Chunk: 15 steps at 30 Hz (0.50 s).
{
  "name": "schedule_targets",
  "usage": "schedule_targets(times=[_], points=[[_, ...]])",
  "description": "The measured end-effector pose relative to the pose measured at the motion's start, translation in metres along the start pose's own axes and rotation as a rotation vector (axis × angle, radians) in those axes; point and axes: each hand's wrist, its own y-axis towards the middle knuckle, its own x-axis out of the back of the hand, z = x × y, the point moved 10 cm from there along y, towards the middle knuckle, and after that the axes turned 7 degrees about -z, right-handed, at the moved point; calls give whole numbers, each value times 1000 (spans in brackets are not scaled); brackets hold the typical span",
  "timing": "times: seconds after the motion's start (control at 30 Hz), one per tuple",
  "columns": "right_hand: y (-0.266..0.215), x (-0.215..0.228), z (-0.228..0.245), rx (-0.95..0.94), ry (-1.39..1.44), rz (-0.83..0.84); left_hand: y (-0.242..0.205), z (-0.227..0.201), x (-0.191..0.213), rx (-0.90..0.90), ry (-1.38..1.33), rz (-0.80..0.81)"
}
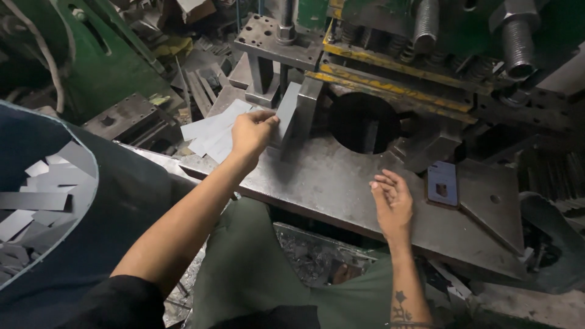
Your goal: Manually shaping metal plates using an industrial stamping machine.
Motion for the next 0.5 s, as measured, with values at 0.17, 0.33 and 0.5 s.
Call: schedule_targets(times=[0.17, 0.33, 0.5], points=[[1, 3, -9, 6, 34, -7, -21, -20, 35, -84, 15, 100], [-2, 2, 1, 35, 16, 28, -98, -87, 158, -340, -69, 40], [2, 2, -21, 22, -16, 127, -138, -116, 306, -639, 297, -137]])
